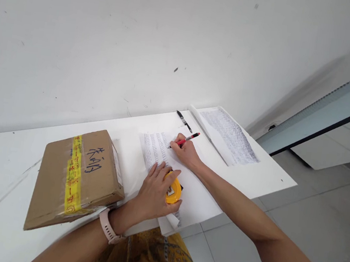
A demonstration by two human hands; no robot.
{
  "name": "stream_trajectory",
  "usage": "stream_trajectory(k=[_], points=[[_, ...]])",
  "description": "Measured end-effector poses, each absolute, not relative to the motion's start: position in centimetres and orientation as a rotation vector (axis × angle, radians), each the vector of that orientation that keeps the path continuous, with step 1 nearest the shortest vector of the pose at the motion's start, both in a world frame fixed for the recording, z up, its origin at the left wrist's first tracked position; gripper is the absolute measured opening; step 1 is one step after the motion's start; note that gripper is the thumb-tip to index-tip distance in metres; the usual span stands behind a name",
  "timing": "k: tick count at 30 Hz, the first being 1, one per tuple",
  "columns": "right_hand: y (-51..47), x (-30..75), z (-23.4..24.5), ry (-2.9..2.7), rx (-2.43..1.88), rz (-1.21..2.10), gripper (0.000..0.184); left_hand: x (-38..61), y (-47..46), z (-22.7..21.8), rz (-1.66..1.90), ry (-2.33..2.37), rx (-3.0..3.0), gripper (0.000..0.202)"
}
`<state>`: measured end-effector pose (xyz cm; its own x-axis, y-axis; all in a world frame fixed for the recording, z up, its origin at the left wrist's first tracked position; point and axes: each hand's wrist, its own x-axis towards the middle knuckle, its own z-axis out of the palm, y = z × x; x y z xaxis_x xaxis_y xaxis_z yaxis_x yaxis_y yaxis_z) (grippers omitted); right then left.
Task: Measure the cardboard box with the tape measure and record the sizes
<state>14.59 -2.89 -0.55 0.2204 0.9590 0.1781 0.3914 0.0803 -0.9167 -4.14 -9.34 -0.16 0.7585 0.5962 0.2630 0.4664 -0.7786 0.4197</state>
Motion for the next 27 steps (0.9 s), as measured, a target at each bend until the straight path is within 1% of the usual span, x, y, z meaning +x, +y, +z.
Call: stream_trajectory(k=[27], points=[[-2.73, 14.58, -0.89, -1.364, -1.503, 0.687, 0.021, -4.07, -9.39, -0.12, 0.536, 0.828, 2.617, 0.072]])
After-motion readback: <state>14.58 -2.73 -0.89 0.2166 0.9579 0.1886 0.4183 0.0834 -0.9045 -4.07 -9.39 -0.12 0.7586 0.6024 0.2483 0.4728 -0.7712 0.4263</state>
